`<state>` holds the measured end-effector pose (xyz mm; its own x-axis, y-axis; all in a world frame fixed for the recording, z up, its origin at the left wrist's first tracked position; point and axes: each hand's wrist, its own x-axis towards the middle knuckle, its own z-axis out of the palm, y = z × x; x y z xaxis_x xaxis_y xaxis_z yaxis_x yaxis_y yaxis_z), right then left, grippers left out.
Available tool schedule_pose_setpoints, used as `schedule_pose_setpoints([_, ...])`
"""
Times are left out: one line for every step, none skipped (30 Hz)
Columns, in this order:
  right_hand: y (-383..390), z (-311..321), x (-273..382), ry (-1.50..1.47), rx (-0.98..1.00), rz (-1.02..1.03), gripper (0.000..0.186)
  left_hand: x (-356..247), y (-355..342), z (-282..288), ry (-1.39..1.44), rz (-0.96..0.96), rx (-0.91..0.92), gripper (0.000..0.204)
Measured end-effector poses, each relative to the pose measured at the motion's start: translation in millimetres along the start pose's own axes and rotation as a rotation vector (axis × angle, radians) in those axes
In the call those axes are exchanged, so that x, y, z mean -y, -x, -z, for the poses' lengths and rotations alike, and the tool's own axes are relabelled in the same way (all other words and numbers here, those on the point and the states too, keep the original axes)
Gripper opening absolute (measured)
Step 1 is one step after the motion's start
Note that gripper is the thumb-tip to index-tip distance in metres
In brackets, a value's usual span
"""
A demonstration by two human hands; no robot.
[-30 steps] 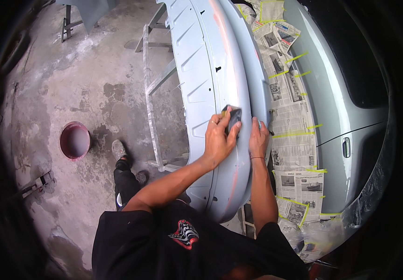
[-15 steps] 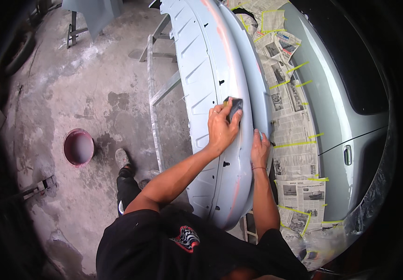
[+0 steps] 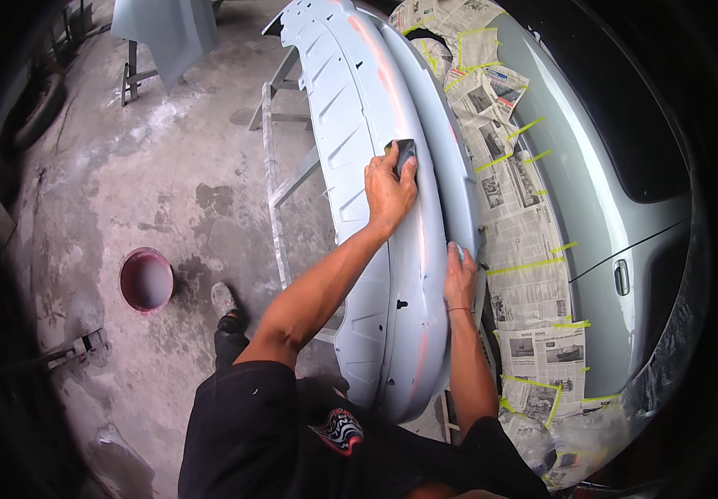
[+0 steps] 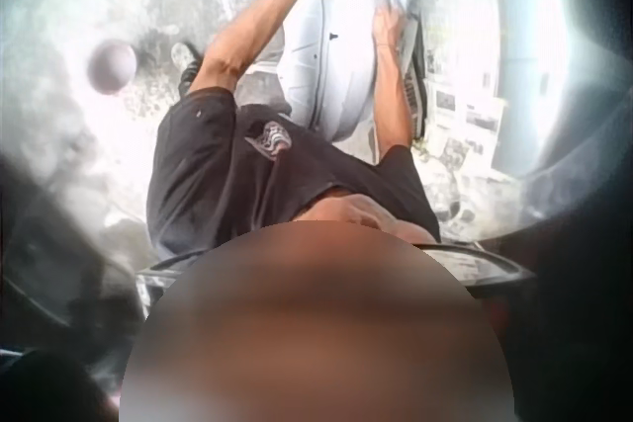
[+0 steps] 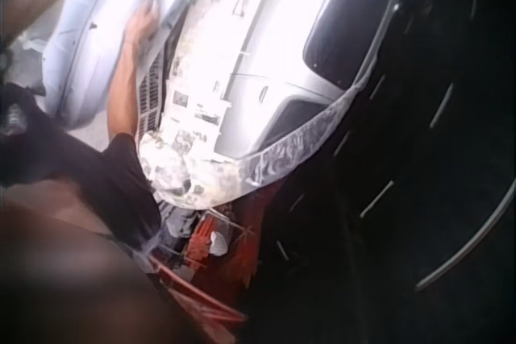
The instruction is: Sanding down a car bumper with sandpaper and water to prepare it for painting.
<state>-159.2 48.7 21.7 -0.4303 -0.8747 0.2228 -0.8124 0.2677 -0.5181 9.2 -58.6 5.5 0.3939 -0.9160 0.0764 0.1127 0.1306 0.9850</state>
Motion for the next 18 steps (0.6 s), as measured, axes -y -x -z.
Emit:
schedule_pose_setpoints([-5,2,-9,0.017,0.014,-0.017,0.058,0,19,-1,-0.049,-0.047,0.02,0.046])
schedule_pose_setpoints([-9,3,-18,0.032,0.033,-0.035,0.058,6,65,-1,0.021,-0.043,0.106,0.047])
schedule_pose_setpoints([-8,3,-25,0.033,0.029,-0.039,0.058,12,114,2,0.106,-0.027,0.123,0.046])
schedule_pose_setpoints([-10,0,-24,0.014,0.001,-0.017,0.058,25,139,4,0.091,-0.138,0.102,0.047])
schedule_pose_setpoints([-12,0,-27,0.003,-0.034,-0.008,0.058,22,124,1,0.086,-0.107,0.118,0.047])
schedule_pose_setpoints([-9,1,-23,0.003,-0.031,-0.009,0.058,17,99,0,0.074,-0.069,0.13,0.047])
schedule_pose_setpoints([-9,5,-16,0.011,0.031,-0.034,0.058,3,53,-5,0.081,-0.006,0.094,0.049])
schedule_pose_setpoints([-8,2,-6,0.012,0.106,-0.051,0.057,-2,-1,-6,-0.001,-0.058,-0.002,0.046])
schedule_pose_setpoints([-8,-6,-5,0.008,0.121,-0.042,0.057,-3,-41,-9,-0.008,-0.123,-0.082,0.048])
schedule_pose_setpoints([-9,-10,-11,0.024,0.044,-0.004,0.056,-2,-46,-14,-0.093,-0.255,-0.155,0.05])
schedule_pose_setpoints([-8,-11,-16,0.04,-0.03,0.035,0.055,5,-29,-12,-0.047,-0.152,-0.085,0.05])
schedule_pose_setpoints([-11,-7,-19,0.048,-0.046,0.025,0.055,7,-1,-11,0.01,-0.057,-0.004,0.051])
schedule_pose_setpoints([-12,0,-20,0.053,-0.023,0.007,0.055,11,47,-8,-0.018,-0.028,0.087,0.052])
schedule_pose_setpoints([-9,3,-16,0.052,0.015,0.0,0.055,21,93,-2,0.011,-0.062,0.087,0.051])
schedule_pose_setpoints([-9,3,-15,0.052,0.019,0.006,0.055,16,118,10,0.005,-0.127,0.087,0.051])
schedule_pose_setpoints([-9,3,-15,0.047,0.02,0.0,0.056,17,108,6,0.006,-0.127,0.081,0.051])
schedule_pose_setpoints([-9,4,-15,0.043,0.02,-0.006,0.056,19,84,-3,0.018,-0.089,0.072,0.051])
schedule_pose_setpoints([-12,4,-13,0.046,0.016,0.002,0.056,8,48,-9,0.036,-0.055,0.064,0.051])
